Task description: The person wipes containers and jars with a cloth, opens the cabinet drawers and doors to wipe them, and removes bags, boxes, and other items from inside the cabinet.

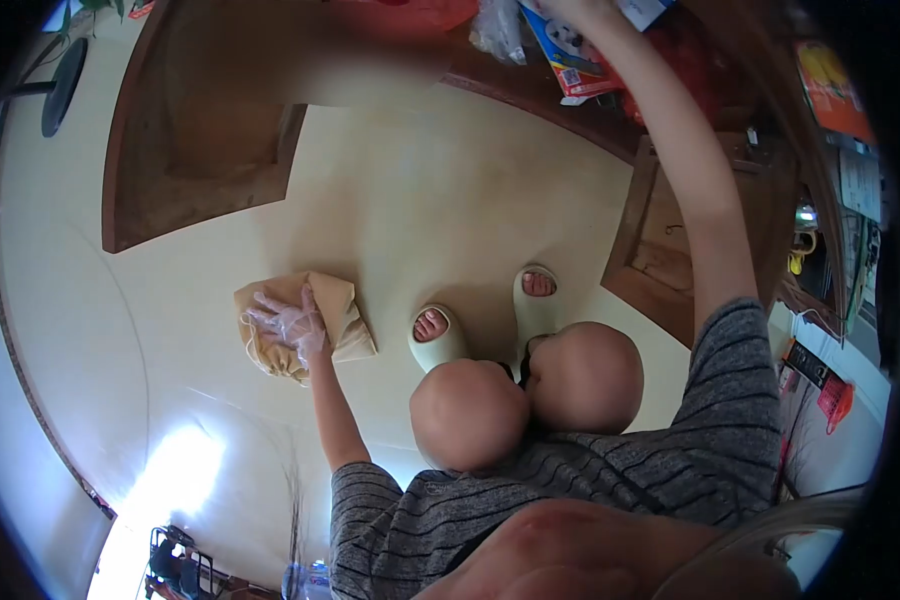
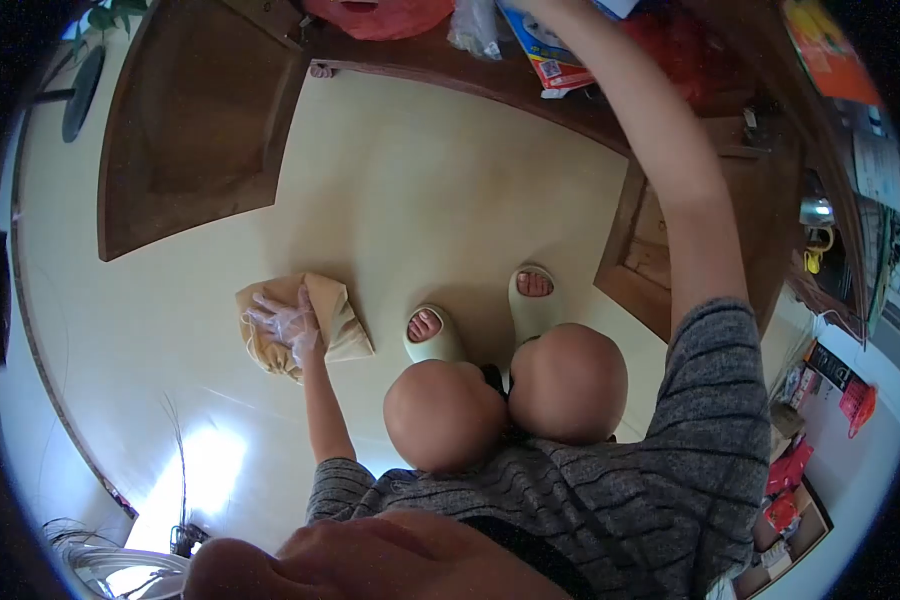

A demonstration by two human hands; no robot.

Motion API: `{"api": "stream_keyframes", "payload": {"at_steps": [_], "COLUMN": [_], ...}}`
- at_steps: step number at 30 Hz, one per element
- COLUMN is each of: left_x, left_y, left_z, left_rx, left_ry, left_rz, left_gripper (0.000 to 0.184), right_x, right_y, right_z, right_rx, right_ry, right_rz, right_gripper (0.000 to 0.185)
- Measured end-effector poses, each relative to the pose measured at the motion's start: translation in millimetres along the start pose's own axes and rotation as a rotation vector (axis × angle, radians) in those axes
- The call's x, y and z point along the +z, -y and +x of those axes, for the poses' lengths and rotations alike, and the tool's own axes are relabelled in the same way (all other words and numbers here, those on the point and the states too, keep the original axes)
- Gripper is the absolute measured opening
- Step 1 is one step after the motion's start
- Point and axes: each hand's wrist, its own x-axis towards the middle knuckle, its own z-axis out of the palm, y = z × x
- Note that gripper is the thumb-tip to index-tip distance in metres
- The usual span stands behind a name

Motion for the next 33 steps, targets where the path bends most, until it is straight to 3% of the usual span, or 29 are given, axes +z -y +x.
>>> {"api": "stream_keyframes", "payload": {"at_steps": [1, 4, 6, 8, 9, 11, 14, 16, 18, 19, 20, 21, 24, 27, 29, 33], "left_x": [-1, -6, -37, -51, -44, -67, -133, -173, -188, -206, -194, -168, -122, -105, -69, -68], "left_y": [-4, -22, -72, -119, -141, -192, -274, -314, -332, -340, -343, -350, -365, -349, -329, -284], "left_z": [-1, 0, 0, -6, -2, -2, 13, 34, 59, 57, 63, 79, 90, 57, 44, -7], "left_rx": [0.080, 0.441, 0.458, 0.646, 0.663, 0.657, 0.519, 0.588, 0.568, 0.417, 0.522, 0.622, 0.774, 0.631, 0.551, 0.407], "left_ry": [-0.045, -0.243, 0.027, 0.071, 0.207, 0.479, 0.752, 0.806, 0.890, 1.069, 1.041, 1.012, 0.988, 1.112, 1.174, 1.187], "left_rz": [0.034, -0.059, 0.010, -0.485, -0.695, -0.955, -1.233, -1.420, -1.486, -1.272, -1.163, -1.050, -0.899, -1.118, -1.312, -1.457], "left_gripper": [0.092, 0.082, 0.068, 0.059, 0.057, 0.057, 0.066, 0.073, 0.076, 0.076, 0.074, 0.072, 0.069, 0.069, 0.066, 0.065], "right_x": [-22, -55, -63, -62, -58, -51, -47, 5, 28, 30, 32, 38, 47, 18, 3, 3], "right_y": [19, 26, 31, 41, 45, 43, 53, 36, 32, 26, 24, 18, 18, 23, 28, 14], "right_z": [-18, -47, -53, -53, -53, -57, -69, -105, -138, -147, -157, -159, -178, -195, -206, -229], "right_rx": [0.099, -0.127, -0.080, 0.019, 0.003, -0.028, 0.098, -0.211, -0.139, -0.125, -0.104, -0.159, -0.199, 0.013, 0.092, 0.296], "right_ry": [0.001, -0.326, -0.269, -0.236, -0.266, -0.327, -0.101, -0.274, -0.243, -0.249, -0.248, -0.333, -0.229, -0.061, -0.178, -0.325], "right_rz": [-0.032, 0.012, -0.008, 0.020, 0.034, 0.048, 0.033, -0.186, -0.156, -0.191, -0.219, -0.192, -0.180, 0.238, 0.321, 0.544], "right_gripper": [0.058, 0.067, 0.069, 0.068, 0.067, 0.066, 0.066, 0.029, 0.046, 0.059, 0.072, 0.067, 0.059, 0.054, 0.055, 0.060]}}
